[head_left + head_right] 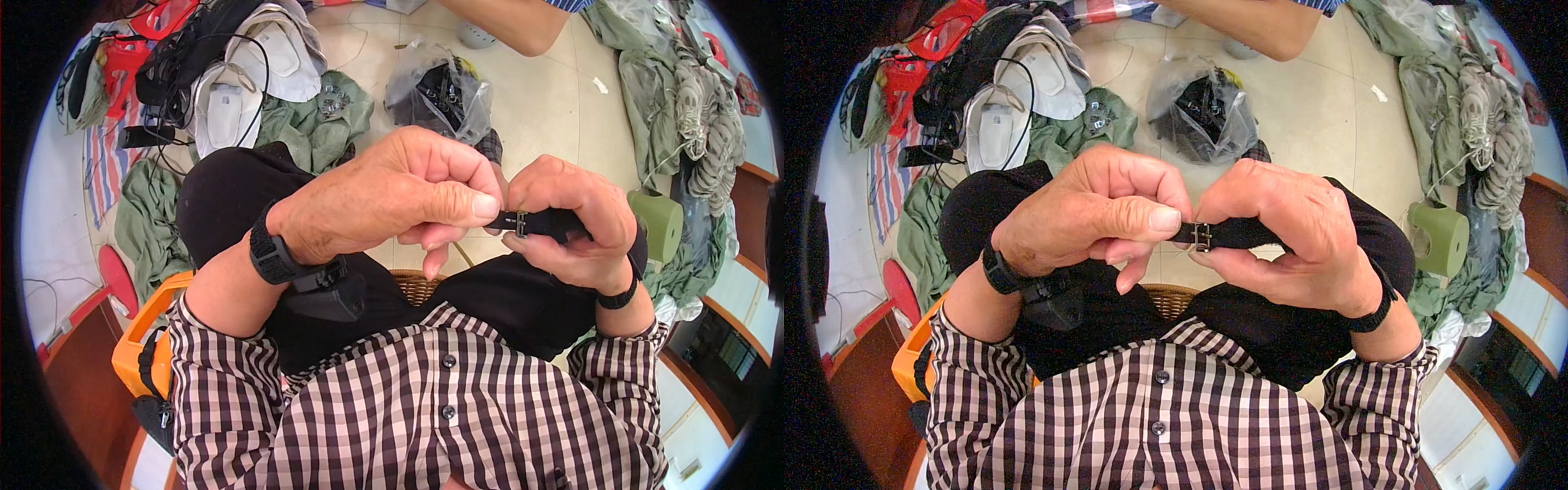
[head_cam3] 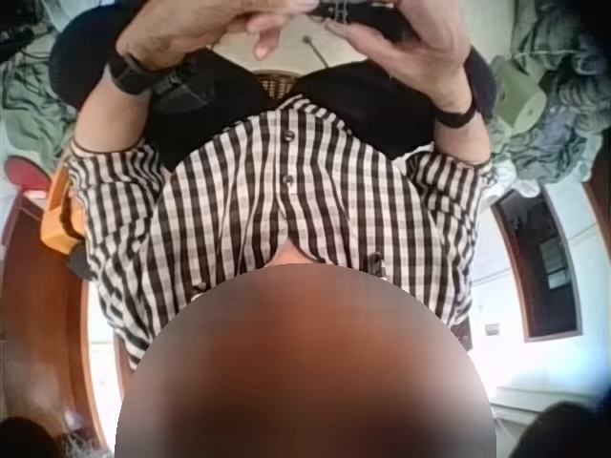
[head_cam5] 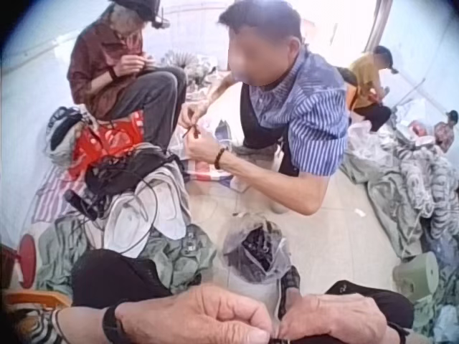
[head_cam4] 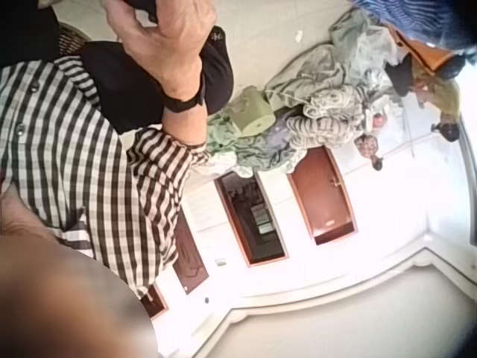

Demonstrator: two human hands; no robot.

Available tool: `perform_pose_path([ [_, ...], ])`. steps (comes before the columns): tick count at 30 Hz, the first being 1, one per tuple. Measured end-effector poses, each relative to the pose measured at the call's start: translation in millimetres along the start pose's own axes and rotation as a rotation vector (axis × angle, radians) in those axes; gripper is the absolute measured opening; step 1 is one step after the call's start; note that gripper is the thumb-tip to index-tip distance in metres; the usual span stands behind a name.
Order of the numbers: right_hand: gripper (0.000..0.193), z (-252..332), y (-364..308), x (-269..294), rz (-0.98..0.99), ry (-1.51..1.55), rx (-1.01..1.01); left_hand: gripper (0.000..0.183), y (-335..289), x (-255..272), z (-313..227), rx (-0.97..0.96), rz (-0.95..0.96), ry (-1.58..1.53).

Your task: Assembling small black strap components by hand, inserting pins and buckles.

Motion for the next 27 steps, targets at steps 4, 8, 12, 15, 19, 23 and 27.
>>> perform_pose_path([
  [4,0.031,1,1,0,0.013,-0.001,0.012,0.019,-1,0,0,0.039,-0.016,0.032],
  [8,0.03,3,1,-1,0.048,-0.011,0.035,0.018,0,2,2,0.109,-0.022,0.132],
  [12,0.032,2,1,-2,0.029,0.004,0.005,0.018,-1,1,4,0.132,-0.026,0.058],
  [15,0.033,2,2,-3,0.038,0.022,0.005,0.018,-1,4,9,0.127,-0.009,-0.038],
  [19,0.033,2,2,-3,0.072,0.008,0.015,0.018,-3,3,7,0.12,0.003,-0.051],
  [23,0.033,4,1,-1,0.093,-0.049,0.019,0.019,-1,3,7,0.074,0.025,-0.095],
  [27,0.033,4,2,-3,0.115,-0.031,0.036,0.019,-1,2,7,0.08,0.047,-0.078],
])
Point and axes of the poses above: each hand's wrist, its own y-axis towards the middle knuckle, its own x-axis out of the back of the hand, z = x × y, the point moved 7 cm from there along y, towards the middle knuckle, and after that the axes turned 9 degrees about -y, right-handed, at the moved point
